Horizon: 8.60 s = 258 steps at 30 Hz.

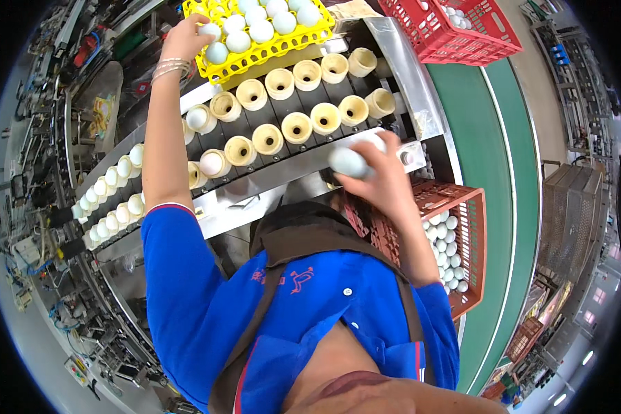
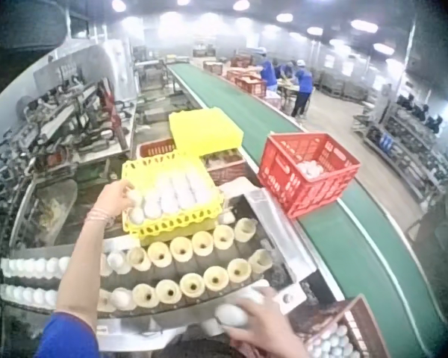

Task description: The person is sorting eggs from a crate onto an automated processing machine line.

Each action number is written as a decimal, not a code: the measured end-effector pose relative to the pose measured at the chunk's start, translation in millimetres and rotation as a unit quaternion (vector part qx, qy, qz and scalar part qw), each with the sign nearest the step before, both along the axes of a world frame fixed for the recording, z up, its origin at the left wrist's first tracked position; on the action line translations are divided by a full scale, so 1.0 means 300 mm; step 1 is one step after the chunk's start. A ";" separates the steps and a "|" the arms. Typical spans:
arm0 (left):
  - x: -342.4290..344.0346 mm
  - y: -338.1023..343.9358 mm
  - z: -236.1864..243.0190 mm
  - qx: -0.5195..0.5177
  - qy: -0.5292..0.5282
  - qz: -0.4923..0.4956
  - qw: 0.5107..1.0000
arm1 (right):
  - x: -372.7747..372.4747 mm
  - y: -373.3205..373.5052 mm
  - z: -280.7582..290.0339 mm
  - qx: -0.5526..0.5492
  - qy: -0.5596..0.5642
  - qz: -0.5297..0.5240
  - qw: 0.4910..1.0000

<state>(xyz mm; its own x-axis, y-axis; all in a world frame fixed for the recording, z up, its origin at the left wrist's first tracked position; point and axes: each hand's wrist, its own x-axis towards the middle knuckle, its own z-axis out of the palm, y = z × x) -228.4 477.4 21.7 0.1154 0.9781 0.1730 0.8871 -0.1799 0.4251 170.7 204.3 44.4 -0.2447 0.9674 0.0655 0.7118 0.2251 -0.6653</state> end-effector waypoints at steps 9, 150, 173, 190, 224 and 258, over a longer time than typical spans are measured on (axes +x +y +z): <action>0.010 -0.067 -0.009 0.023 -0.090 -0.081 0.992 | -0.443 0.337 -0.104 -0.007 -0.178 0.160 0.971; 1.449 -1.099 -0.087 -0.358 -0.046 -0.653 0.666 | 0.871 -0.775 -0.585 -0.018 -0.180 -0.461 0.869; 1.808 -1.312 -0.570 -0.295 0.434 -0.581 0.622 | 0.969 -0.805 -0.655 -0.235 -0.112 -0.348 0.901; 1.468 -1.093 -0.120 -0.526 -0.457 -0.449 0.560 | 1.007 -0.750 -0.846 -0.479 -0.324 0.022 0.816; 0.129 -0.852 -0.080 -0.083 -0.128 -0.008 0.988 | -0.721 0.509 -0.219 0.198 0.030 0.290 0.936; 1.788 -1.197 -0.274 -0.254 -0.044 -0.635 0.728 | 0.913 -1.037 -0.650 -0.301 -0.274 -0.504 0.762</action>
<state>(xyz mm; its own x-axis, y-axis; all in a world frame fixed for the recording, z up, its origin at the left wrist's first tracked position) 307.9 118.3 -60.6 0.9932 0.0317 -0.1118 0.1066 -0.6308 0.7686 444.5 -106.8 -150.8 0.8107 0.4970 -0.3094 0.5300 -0.8476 0.0272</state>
